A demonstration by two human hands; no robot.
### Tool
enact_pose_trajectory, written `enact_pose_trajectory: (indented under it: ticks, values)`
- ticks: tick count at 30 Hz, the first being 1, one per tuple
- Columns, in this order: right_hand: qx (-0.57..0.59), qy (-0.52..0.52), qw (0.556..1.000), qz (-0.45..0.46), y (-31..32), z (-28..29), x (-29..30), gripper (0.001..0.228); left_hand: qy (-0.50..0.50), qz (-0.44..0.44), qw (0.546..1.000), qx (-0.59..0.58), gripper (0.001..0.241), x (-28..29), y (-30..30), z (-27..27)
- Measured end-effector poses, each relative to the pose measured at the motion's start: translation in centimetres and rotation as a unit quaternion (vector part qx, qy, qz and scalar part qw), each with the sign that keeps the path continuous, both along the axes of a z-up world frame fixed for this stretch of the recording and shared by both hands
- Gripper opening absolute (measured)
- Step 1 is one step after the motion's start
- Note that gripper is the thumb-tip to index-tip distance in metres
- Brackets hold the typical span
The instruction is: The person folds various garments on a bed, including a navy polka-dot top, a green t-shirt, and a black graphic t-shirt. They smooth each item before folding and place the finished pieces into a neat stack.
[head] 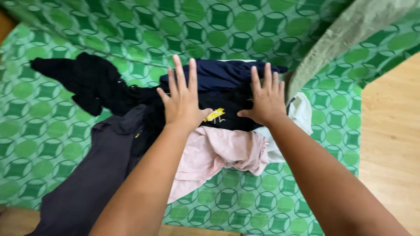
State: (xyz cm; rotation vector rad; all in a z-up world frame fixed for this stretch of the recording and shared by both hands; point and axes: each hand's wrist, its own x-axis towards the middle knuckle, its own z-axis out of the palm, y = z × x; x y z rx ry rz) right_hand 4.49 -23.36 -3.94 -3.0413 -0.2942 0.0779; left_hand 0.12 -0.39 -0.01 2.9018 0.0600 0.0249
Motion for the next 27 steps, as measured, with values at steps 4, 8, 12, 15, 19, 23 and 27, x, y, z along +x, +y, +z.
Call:
enact_pose_trajectory:
  ticks: [4,8,12,15,19,23,27]
  values:
    - [-0.003,0.014,1.000,-0.017,-0.5,-0.3,0.0,0.151,0.007,-0.006,1.000,-0.003,0.148,-0.3,-0.5,-0.9]
    - [0.037,0.087,0.993,-0.077,-1.1,-1.0,0.4,0.155,0.018,0.003,1.000,-0.011,0.149,-0.2,-0.6,-1.4]
    - [0.102,0.153,0.975,-0.124,-2.0,-3.8,0.3,0.156,0.027,0.010,0.999,-0.014,0.149,-0.5,-0.5,-2.2]
    - [0.117,0.224,0.954,-0.162,-2.3,-6.4,-0.2,0.135,0.041,0.005,0.998,-0.039,0.150,-1.2,-0.5,-2.5]
    - [0.179,0.173,0.955,-0.163,0.6,-7.1,-1.5,0.098,0.069,-0.006,0.995,-0.065,0.151,-2.3,0.4,-3.0]
    - [0.455,0.242,0.854,-0.071,6.7,-5.5,-3.7,0.061,0.039,-0.015,0.970,-0.241,0.147,-3.1,2.9,-3.5]
    - [0.613,0.364,0.702,-0.005,10.8,-4.0,-5.4,0.068,-0.019,-0.130,0.933,-0.335,0.121,-4.3,7.0,-4.4]
